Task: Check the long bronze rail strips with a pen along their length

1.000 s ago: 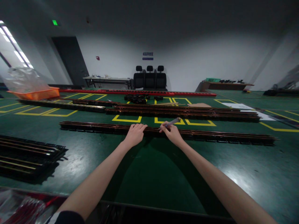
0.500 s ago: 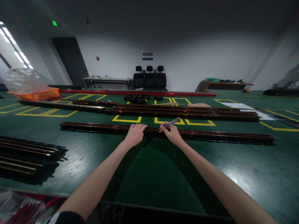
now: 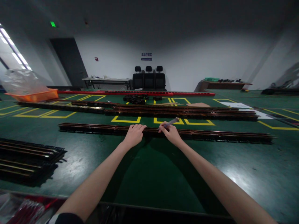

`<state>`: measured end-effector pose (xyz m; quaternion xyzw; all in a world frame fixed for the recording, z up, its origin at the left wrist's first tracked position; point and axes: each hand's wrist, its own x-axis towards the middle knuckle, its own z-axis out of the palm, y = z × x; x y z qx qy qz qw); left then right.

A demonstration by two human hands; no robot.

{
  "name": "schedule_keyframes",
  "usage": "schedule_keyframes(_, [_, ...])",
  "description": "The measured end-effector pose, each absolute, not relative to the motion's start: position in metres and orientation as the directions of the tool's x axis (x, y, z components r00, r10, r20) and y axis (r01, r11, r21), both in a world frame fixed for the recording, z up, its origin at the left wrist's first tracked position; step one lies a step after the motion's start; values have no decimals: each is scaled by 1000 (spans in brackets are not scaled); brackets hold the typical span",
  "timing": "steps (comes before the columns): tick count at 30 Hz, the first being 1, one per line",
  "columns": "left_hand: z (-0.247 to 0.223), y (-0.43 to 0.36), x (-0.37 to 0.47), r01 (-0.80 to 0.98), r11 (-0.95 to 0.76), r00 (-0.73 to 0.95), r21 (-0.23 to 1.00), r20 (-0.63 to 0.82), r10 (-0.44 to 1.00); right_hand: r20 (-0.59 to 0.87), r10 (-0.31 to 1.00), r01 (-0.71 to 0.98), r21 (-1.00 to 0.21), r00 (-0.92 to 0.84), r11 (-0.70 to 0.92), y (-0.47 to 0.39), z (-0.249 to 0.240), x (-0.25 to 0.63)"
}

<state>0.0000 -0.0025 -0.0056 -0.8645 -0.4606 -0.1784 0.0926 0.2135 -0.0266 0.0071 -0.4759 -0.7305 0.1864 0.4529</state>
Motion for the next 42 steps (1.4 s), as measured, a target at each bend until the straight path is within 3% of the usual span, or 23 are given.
schedule_keyframes(42, [-7, -1, -1, 819, -573, 514, 32, 404, 757, 462, 876, 560, -693, -139, 454, -32, 12, 213])
